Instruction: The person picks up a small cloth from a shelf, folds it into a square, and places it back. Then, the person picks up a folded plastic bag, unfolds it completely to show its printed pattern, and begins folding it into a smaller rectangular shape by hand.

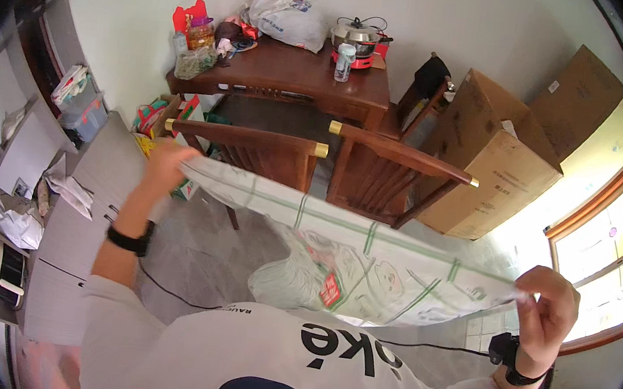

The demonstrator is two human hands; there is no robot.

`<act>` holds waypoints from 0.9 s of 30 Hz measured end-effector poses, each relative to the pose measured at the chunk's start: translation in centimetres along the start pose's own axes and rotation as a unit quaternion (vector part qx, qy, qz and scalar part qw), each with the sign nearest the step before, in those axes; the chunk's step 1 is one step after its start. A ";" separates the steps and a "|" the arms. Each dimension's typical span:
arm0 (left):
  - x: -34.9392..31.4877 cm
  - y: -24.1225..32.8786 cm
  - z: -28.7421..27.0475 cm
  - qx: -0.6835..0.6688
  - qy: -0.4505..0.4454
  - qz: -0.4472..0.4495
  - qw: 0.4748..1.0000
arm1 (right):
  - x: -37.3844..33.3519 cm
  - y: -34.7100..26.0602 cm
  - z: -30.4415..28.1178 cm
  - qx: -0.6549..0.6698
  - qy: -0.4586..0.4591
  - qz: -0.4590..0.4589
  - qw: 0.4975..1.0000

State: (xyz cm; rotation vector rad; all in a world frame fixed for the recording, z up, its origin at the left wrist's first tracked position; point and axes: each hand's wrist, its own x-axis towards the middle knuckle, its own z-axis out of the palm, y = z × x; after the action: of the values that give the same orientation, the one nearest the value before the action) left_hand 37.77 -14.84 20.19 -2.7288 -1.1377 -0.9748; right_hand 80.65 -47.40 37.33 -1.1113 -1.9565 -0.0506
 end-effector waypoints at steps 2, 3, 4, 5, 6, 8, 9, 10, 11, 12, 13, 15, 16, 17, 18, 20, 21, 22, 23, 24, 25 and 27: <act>-0.6 -1.1 -6.6 0.067 0.079 0.013 0.995 | -0.2 0.6 0.5 -0.115 0.026 0.080 0.990; -1.0 -0.2 -9.4 0.098 0.076 -0.008 0.992 | -0.4 0.9 0.9 -0.103 0.036 0.122 0.986; -1.3 0.8 -11.9 0.127 0.075 -0.028 0.989 | -0.3 1.3 1.3 -0.102 0.034 0.120 0.987; -1.9 1.0 -13.7 0.121 0.065 -0.054 0.989 | -0.1 1.9 1.6 -0.077 0.045 0.139 0.986; -2.6 1.1 -15.0 0.115 0.055 -0.080 0.989 | 0.3 2.9 2.0 -0.051 0.056 0.157 0.985; -4.3 2.2 -16.8 0.136 0.048 -0.089 0.986 | 1.1 4.4 2.5 -0.042 0.060 0.159 0.985; -5.5 2.7 -17.5 0.156 0.034 -0.098 0.982 | 1.2 5.2 2.4 -0.043 0.049 0.176 0.982; -6.4 3.1 -17.8 0.158 0.032 -0.106 0.981 | 1.5 5.9 2.4 -0.044 0.038 0.194 0.979; -7.7 3.5 -18.1 0.152 0.025 -0.117 0.981 | 2.0 6.2 2.6 -0.027 0.038 0.195 0.980; -8.6 3.9 -18.4 0.146 0.016 -0.128 0.981 | 2.0 6.9 2.7 -0.005 0.050 0.211 0.976; -9.3 4.1 -18.8 0.131 -0.005 -0.131 0.983 | 2.1 7.2 2.7 0.000 0.059 0.224 0.973; -10.4 4.4 -20.1 0.144 -0.029 -0.134 0.980 | 2.8 8.1 2.8 0.018 0.061 0.234 0.970; -11.0 4.6 -20.8 0.154 -0.050 -0.127 0.979 | 2.5 8.6 2.8 0.015 0.048 0.230 0.972; -11.2 4.4 -21.5 0.158 -0.050 -0.134 0.977 | 2.6 9.4 2.8 0.005 0.031 0.224 0.974; -11.4 4.3 -22.2 0.167 -0.044 -0.160 0.972 | 3.1 9.8 2.9 -0.005 0.014 0.217 0.976; -12.1 4.2 -23.5 0.183 -0.034 -0.211 0.960 | 4.4 9.5 3.6 0.008 0.000 0.233 0.972; -12.3 4.2 -24.0 0.175 -0.039 -0.241 0.954 | 5.0 9.8 4.1 0.006 -0.026 0.204 0.979; -12.8 3.8 -24.2 0.176 -0.041 -0.245 0.953 | 5.7 10.2 4.7 0.004 -0.051 0.174 0.983; -13.7 3.8 -24.7 0.141 -0.063 -0.235 0.960 | 5.9 10.1 4.9 0.026 -0.082 0.197 0.977; -14.3 3.5 -24.9 0.108 -0.084 -0.222 0.965 | 6.1 10.3 5.4 0.047 -0.109 0.219 0.968; -14.8 3.4 -24.7 0.064 -0.080 -0.250 0.963 | 5.8 10.8 5.7 0.094 -0.149 0.246 0.953; -15.6 1.5 -23.9 -0.094 -0.041 -0.336 0.936 | 6.3 11.2 5.5 0.134 -0.261 0.255 0.921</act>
State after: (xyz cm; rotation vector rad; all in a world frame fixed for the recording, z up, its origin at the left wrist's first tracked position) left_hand 17.53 -31.90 30.98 -2.5546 -2.1785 -1.0647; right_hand 83.59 -34.10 34.27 -1.5144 -1.9638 0.8474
